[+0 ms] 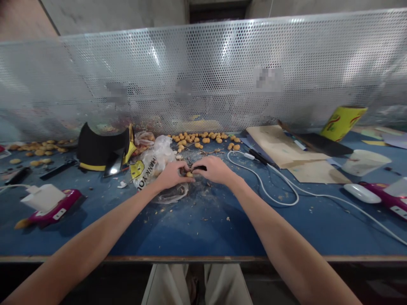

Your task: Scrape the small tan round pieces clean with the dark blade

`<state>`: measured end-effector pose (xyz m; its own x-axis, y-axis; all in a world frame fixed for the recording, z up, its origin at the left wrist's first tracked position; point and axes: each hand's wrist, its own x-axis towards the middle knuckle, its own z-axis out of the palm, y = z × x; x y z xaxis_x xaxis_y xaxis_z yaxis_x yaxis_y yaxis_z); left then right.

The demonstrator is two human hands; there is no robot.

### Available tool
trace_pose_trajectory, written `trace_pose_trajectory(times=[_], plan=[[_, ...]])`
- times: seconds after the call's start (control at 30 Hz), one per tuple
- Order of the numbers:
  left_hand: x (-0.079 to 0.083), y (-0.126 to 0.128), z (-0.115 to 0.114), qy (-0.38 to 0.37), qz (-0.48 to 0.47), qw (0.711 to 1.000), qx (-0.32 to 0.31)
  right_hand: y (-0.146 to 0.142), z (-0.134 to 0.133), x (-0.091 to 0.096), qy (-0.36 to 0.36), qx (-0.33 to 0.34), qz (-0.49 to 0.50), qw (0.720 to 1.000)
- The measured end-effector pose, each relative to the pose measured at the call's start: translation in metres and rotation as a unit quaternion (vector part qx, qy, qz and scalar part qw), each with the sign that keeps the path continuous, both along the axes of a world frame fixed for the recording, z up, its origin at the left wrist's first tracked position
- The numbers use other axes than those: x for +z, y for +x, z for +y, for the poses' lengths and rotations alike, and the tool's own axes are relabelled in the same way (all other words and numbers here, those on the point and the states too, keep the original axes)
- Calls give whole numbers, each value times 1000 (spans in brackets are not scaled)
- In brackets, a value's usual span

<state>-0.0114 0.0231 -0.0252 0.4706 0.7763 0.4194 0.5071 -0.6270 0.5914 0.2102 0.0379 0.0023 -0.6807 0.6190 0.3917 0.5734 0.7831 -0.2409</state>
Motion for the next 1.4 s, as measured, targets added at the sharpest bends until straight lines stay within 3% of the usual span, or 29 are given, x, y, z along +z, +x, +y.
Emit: trace_pose_trajectory(times=[0.27,0.4,0.77,0.97,1.1,1.23,1.4], plan=[[1,0,0,-16,-3,1000,-4,-3,-3,5,45,-37,-11,998],[2,0,1,-16,0,1000,-4,-2,-4,6,39,-19,-23,999],[3,1,-1,-14,9,1000,23,-4,-5,4,56,-60,-31,996],[-3,-1,4,-60,-17,998,21,-2,-3,1,24,-27,5,999],[-4,-2,4,-75,-32,997,12,-4,-3,1,22,-46,12,999],[-3,-2,3,-85,-45,995,-8,-3,-2,0,-15,-8,31,999],[-2,-2,3,-93,-45,995,-3,-3,0,-2,-24,-32,51,998]])
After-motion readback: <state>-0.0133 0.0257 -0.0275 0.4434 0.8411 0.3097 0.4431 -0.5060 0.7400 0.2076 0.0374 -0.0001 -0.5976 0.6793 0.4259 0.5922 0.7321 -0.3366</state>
